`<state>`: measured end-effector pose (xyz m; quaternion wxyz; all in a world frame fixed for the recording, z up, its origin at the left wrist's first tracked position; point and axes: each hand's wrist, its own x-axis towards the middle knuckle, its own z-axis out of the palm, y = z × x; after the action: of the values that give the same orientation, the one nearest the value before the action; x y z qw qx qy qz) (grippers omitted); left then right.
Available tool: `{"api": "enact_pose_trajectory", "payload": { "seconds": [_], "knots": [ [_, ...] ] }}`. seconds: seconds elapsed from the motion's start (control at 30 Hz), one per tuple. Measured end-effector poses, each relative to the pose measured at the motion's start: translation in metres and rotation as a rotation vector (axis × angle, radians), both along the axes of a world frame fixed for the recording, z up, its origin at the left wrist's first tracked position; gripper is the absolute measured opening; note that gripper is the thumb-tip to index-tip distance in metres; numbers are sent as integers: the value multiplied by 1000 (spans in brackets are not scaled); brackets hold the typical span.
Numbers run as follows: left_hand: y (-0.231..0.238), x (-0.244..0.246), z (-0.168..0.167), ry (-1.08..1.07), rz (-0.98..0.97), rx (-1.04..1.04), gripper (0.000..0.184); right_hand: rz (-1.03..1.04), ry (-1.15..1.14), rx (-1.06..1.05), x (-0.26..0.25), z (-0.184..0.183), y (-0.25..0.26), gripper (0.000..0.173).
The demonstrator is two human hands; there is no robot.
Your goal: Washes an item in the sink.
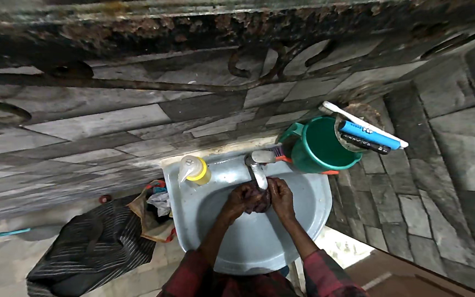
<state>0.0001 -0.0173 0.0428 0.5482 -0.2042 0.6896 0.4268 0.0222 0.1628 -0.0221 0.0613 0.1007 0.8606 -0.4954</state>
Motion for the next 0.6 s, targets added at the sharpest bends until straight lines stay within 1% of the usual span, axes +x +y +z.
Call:
{"api": "enact_pose_trajectory", "payload": {
  "seconds": [0.1,0.13,0.2,0.27,0.33,0.37,0.4,0.43,0.47,0.5,0.53,0.6],
  "knots": [
    [6,9,-30,39,63,28,24,7,-94,-21,3,-3,-4,32],
    [9,8,-25,56,39,40,21,11,-110,-49,3,-2,-6,33],
    [10,2,-2,41,-10,46,29,39,-119,-139,7,-1,-7,33],
    [9,3,7,42,51,51,30,61,-120,-280,14,-1,-7,38],
    [12,1,19,19,102,48,30,45,-145,-390,17,0,-7,49],
    [13,-1,17,15,65,43,30,70,-150,-398,17,2,-5,54],
    [12,-1,10,13,-17,33,31,122,-145,-388,14,3,-2,59],
    [9,0,-1,11,-140,21,34,179,-125,-359,11,3,2,66],
    [5,1,-12,26,-222,30,35,220,-112,-335,7,1,6,75],
    [0,3,-23,67,-244,52,33,246,-119,-334,4,1,10,83],
    [-4,6,-32,121,-214,81,30,261,-145,-354,0,1,13,89],
    [-7,10,-35,149,-129,117,28,313,-203,-315,-4,7,15,99]
  ]
}}
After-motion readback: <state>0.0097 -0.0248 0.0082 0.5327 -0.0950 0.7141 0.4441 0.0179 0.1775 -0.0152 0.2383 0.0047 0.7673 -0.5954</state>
